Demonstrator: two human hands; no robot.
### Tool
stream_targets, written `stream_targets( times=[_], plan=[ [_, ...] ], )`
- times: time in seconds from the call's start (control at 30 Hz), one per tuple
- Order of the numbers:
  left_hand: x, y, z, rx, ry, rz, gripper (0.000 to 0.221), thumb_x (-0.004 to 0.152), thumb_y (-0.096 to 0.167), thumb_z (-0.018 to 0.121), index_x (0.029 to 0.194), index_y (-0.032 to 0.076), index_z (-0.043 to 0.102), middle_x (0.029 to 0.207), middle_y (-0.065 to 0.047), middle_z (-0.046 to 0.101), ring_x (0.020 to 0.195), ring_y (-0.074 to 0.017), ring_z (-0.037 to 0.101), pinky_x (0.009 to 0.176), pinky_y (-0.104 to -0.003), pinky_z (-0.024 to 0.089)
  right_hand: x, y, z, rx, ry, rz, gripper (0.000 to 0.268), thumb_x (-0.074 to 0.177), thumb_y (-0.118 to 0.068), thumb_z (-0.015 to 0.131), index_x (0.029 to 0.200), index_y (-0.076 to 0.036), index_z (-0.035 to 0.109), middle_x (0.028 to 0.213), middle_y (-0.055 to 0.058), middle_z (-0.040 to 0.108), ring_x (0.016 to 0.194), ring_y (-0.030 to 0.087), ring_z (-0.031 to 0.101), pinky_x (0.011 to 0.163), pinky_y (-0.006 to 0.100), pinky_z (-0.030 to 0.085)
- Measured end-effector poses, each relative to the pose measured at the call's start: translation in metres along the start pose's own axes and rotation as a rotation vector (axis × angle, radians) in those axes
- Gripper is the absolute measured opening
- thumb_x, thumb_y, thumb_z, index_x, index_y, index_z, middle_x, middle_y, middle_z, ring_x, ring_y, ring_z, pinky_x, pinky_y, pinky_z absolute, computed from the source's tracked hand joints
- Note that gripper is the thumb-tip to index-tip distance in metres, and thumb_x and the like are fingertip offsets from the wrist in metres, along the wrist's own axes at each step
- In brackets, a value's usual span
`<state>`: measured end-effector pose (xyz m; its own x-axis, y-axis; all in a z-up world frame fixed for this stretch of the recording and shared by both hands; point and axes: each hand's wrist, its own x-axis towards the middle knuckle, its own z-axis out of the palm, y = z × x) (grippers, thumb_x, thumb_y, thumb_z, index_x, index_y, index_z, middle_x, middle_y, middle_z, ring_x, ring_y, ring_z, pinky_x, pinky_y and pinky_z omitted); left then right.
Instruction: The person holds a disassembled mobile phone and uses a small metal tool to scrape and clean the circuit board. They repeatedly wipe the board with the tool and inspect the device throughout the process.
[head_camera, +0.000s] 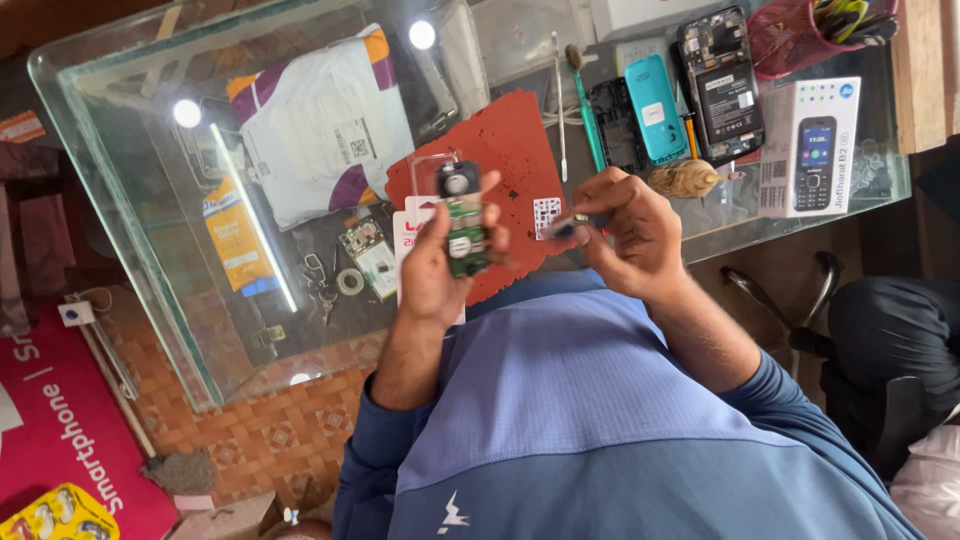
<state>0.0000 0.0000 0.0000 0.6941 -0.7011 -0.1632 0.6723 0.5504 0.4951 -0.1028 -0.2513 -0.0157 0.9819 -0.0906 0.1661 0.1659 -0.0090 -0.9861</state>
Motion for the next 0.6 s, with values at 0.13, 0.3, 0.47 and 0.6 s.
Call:
stream_targets(
  times=[0.13,0.3,0.47,0.6],
  plan=[
    [0.003,-0.011,0.014,-0.063,-0.03,-0.048,0.069,0.117,0.046,0.046,0.161,-0.006,0.04,0.118,-0.005,0.064,0.106,-0.0159,0.062,0.094,-0.034,0.053,0.031,-0.068,0.023,-0.089,-0.087,0.134,0.045,0.1,0.005,0.071,0.142,0.005,0.055,0.104,0.014,0.068,0.093,0.012,0.072,0.081,0.024,0.06],
    [0.006,-0.014,0.028,-0.183,0.076,-0.172,0.062,0.112,0.043,0.045,0.156,0.0,0.045,0.12,-0.003,0.066,0.106,-0.0139,0.063,0.086,-0.032,0.052,0.063,-0.098,0.028,-0.459,-0.182,0.138,0.028,0.083,-0.004,0.087,0.108,-0.001,0.076,0.09,0.008,0.076,0.072,0.012,0.071,0.063,0.025,0.055],
    [0.011,-0.023,0.031,-0.241,0.064,-0.206,0.044,0.116,0.042,0.043,0.136,0.005,0.055,0.116,-0.007,0.067,0.105,-0.02,0.066,0.087,-0.036,0.053,0.075,-0.092,0.027,-0.604,-0.278,-0.142,0.031,0.086,0.005,0.077,0.116,-0.004,0.076,0.11,0.01,0.07,0.094,0.02,0.075,0.079,0.031,0.062],
    [0.014,-0.026,0.033,-0.238,0.129,-0.258,0.045,0.113,0.043,0.041,0.132,0.005,0.057,0.113,-0.008,0.068,0.101,-0.0195,0.066,0.087,-0.038,0.055,0.075,-0.087,0.035,-0.685,-0.173,-0.216,0.045,0.085,-0.005,0.086,0.126,0.003,0.07,0.121,0.017,0.065,0.1,0.026,0.07,0.08,0.035,0.061]
  ],
)
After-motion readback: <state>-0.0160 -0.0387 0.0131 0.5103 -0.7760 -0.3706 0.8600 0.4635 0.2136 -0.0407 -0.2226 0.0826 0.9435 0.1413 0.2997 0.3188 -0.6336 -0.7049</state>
